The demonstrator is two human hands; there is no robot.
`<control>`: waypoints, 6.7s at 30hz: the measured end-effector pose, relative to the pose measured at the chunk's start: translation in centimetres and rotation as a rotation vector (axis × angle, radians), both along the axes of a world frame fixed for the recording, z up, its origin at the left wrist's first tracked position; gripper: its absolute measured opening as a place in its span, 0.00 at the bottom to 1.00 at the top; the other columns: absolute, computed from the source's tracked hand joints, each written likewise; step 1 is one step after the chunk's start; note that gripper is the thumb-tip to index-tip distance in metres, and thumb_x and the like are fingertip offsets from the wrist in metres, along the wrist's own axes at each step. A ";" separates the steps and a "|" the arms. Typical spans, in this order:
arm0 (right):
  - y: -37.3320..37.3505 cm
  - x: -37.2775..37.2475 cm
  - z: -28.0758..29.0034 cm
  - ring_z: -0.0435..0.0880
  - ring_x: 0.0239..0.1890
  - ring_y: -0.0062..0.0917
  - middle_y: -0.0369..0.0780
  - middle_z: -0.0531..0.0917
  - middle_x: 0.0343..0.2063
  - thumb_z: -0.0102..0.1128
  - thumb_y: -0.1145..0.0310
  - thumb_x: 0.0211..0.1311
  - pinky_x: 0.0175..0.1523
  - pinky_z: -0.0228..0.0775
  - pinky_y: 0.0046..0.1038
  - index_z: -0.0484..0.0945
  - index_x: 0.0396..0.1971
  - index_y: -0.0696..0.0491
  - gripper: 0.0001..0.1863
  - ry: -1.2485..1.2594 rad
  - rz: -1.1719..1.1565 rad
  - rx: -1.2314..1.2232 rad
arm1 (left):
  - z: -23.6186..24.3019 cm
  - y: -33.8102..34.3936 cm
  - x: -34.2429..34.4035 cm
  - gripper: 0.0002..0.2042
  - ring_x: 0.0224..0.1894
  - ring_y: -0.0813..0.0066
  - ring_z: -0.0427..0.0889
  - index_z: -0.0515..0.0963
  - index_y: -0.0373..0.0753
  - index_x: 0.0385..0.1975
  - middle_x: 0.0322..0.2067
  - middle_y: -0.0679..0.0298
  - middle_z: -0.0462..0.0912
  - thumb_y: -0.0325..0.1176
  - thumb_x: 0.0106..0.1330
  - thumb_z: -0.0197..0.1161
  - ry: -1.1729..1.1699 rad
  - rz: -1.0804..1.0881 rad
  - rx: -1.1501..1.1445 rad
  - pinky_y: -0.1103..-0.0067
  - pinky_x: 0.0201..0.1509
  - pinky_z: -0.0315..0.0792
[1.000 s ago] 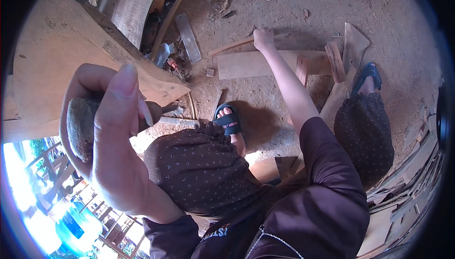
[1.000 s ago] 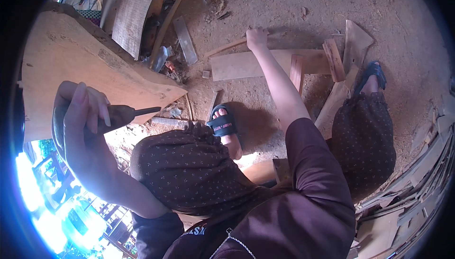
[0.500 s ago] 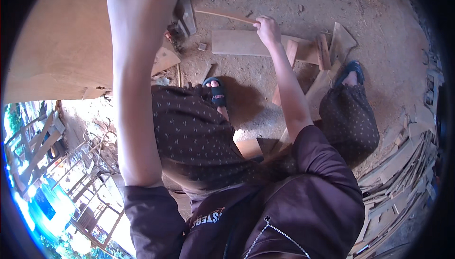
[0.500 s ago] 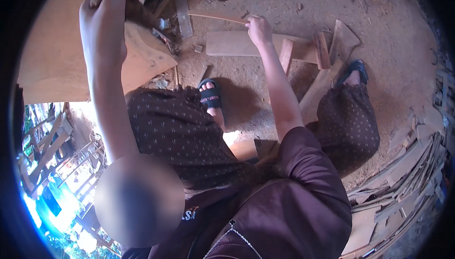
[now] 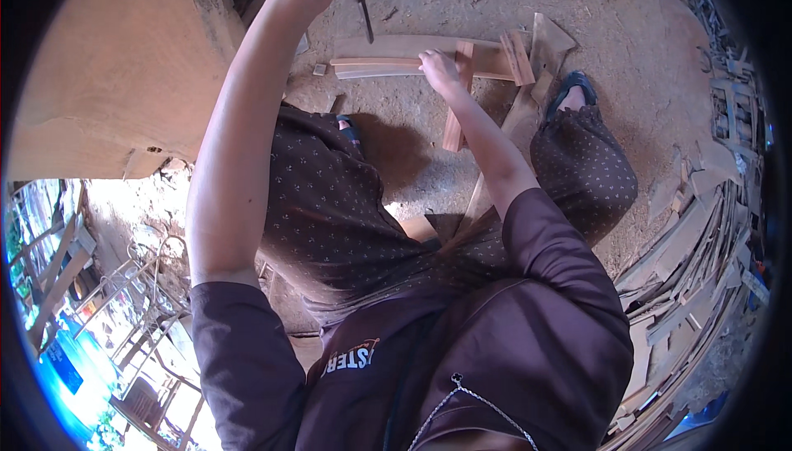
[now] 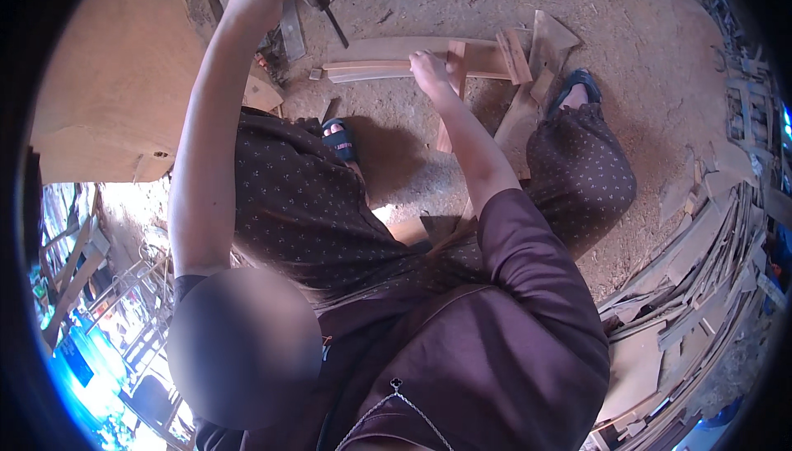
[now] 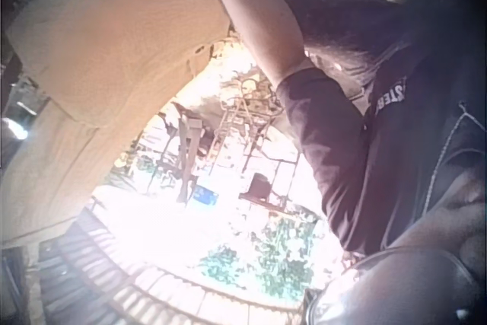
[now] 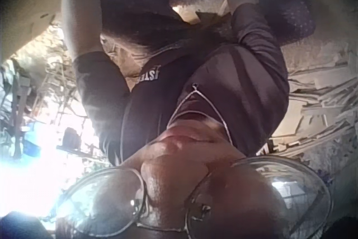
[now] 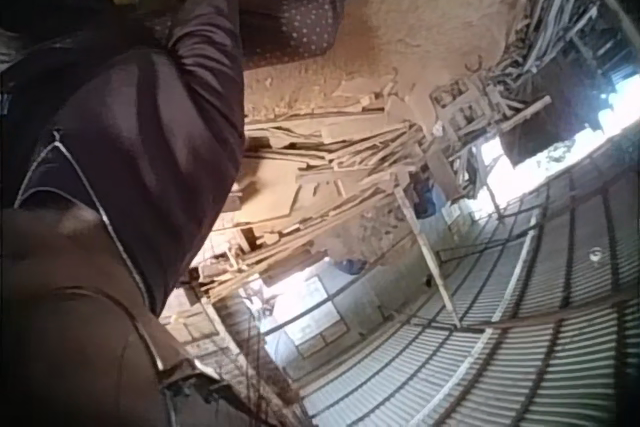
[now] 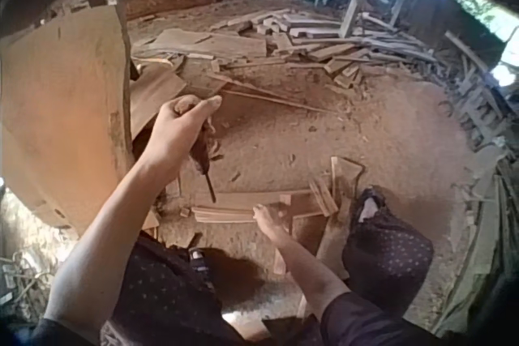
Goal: The recorder uses a hand chisel to shape or clean a piece of wood in a workshop.
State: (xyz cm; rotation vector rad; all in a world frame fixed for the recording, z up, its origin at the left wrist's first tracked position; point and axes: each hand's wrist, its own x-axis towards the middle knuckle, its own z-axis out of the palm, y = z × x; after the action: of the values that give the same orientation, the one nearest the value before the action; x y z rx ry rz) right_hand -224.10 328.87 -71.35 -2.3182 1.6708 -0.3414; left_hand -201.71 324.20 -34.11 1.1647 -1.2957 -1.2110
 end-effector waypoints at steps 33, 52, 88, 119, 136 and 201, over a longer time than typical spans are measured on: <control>9.7 -5.8 1.0 0.75 0.39 0.42 0.46 0.77 0.32 0.56 0.73 0.50 0.47 0.67 0.42 0.75 0.30 0.53 0.06 -0.371 -0.927 -0.379 | -22.0 1.0 -5.3 0.07 0.43 0.63 0.78 0.69 0.41 0.34 0.34 0.61 0.73 0.33 0.60 0.58 0.445 0.230 0.595 0.48 0.41 0.72; 15.3 -4.2 -3.1 0.76 0.51 0.48 0.56 0.77 0.46 0.54 0.44 0.56 0.57 0.66 0.41 0.69 0.50 0.62 0.35 -0.571 -1.108 0.466 | -25.6 0.9 -2.8 0.07 0.43 0.64 0.78 0.68 0.42 0.35 0.36 0.64 0.72 0.33 0.60 0.58 0.382 0.423 0.555 0.45 0.44 0.70; 14.3 -3.1 -0.1 0.80 0.45 0.47 0.55 0.80 0.40 0.60 0.42 0.52 0.51 0.71 0.38 0.74 0.43 0.65 0.37 -0.411 -1.054 0.462 | -25.7 0.9 -5.2 0.10 0.35 0.81 0.80 0.80 0.35 0.35 0.29 0.67 0.83 0.30 0.55 0.70 -0.455 -0.343 -0.042 0.81 0.42 0.74; 12.4 -3.0 23.5 0.82 0.19 0.38 0.49 0.80 0.18 0.61 0.55 0.58 0.23 0.74 0.32 0.68 0.35 0.60 0.22 -0.639 -0.198 -0.173 | -26.5 0.4 -5.3 0.16 0.33 0.77 0.84 0.81 0.38 0.39 0.30 0.63 0.85 0.35 0.51 0.73 -0.515 -0.296 -0.033 0.79 0.39 0.76; 12.5 -3.1 21.7 0.84 0.23 0.36 0.49 0.82 0.25 0.63 0.52 0.56 0.27 0.76 0.32 0.73 0.37 0.63 0.26 -0.198 -0.455 0.170 | -25.0 0.3 -6.3 0.11 0.28 0.73 0.84 0.83 0.38 0.27 0.25 0.62 0.85 0.37 0.48 0.74 -0.725 -0.264 -0.091 0.76 0.36 0.77; 10.8 -2.9 24.8 0.81 0.18 0.33 0.45 0.81 0.18 0.61 0.47 0.56 0.25 0.74 0.33 0.75 0.30 0.61 0.26 -0.281 -0.367 0.038 | -27.0 1.6 -6.6 0.15 0.33 0.68 0.86 0.82 0.37 0.33 0.30 0.59 0.85 0.35 0.48 0.74 -0.636 -0.174 -0.169 0.72 0.41 0.77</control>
State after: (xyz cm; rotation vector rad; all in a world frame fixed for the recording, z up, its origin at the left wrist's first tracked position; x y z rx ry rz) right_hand -227.00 339.69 -46.53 -1.8250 1.9245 -0.6666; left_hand -208.26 325.78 -61.11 1.3886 -1.9647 -0.8469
